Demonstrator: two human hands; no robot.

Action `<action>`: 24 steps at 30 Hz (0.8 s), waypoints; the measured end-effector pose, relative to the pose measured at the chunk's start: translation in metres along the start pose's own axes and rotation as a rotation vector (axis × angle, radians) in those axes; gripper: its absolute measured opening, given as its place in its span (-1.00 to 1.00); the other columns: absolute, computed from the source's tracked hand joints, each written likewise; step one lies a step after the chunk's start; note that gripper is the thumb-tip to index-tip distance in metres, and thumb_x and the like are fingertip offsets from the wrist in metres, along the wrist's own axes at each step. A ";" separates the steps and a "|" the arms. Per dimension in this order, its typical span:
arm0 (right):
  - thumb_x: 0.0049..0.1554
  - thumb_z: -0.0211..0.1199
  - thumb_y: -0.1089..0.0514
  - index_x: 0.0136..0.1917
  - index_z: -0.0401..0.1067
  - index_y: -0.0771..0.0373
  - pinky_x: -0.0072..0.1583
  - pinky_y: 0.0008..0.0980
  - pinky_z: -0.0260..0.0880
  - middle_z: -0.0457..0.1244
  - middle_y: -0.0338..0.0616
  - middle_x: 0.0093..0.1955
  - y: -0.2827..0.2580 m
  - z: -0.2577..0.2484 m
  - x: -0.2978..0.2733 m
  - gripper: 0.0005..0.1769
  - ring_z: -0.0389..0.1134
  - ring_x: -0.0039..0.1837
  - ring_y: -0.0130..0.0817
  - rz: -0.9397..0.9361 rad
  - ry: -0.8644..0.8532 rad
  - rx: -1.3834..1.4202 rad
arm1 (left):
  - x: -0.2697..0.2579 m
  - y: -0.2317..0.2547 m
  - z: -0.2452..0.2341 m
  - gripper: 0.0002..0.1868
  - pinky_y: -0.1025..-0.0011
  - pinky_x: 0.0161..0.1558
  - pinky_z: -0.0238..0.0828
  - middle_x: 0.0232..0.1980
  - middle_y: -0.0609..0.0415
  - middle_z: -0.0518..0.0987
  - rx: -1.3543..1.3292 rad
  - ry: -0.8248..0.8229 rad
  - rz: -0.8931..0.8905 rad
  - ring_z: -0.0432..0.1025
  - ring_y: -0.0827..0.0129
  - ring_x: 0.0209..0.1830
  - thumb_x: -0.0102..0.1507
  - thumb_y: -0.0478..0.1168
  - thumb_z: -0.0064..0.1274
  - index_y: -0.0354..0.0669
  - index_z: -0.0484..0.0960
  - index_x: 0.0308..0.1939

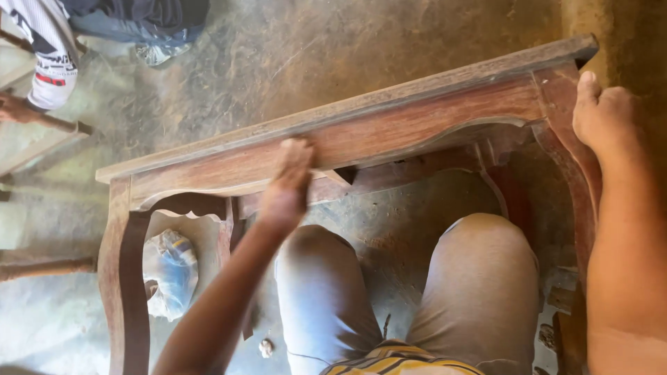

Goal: Sanding the wooden frame of a table using sandpaper

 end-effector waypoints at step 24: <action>0.67 -0.24 -0.31 0.15 0.51 0.71 0.09 0.43 0.30 0.33 0.72 0.10 -0.013 -0.015 -0.010 -0.05 0.33 0.04 0.73 0.038 -0.037 0.004 | 0.173 0.149 0.078 -0.32 0.19 0.71 -0.36 0.69 0.09 0.07 -0.150 -0.142 0.541 -0.16 0.22 0.73 0.38 -0.30 -0.19 -0.02 0.14 0.62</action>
Point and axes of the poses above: each hand's wrist, its own x-axis towards the middle knuckle, its own z-axis out of the palm, y = z × x, the point moved 1 cm from there along x, towards the middle knuckle
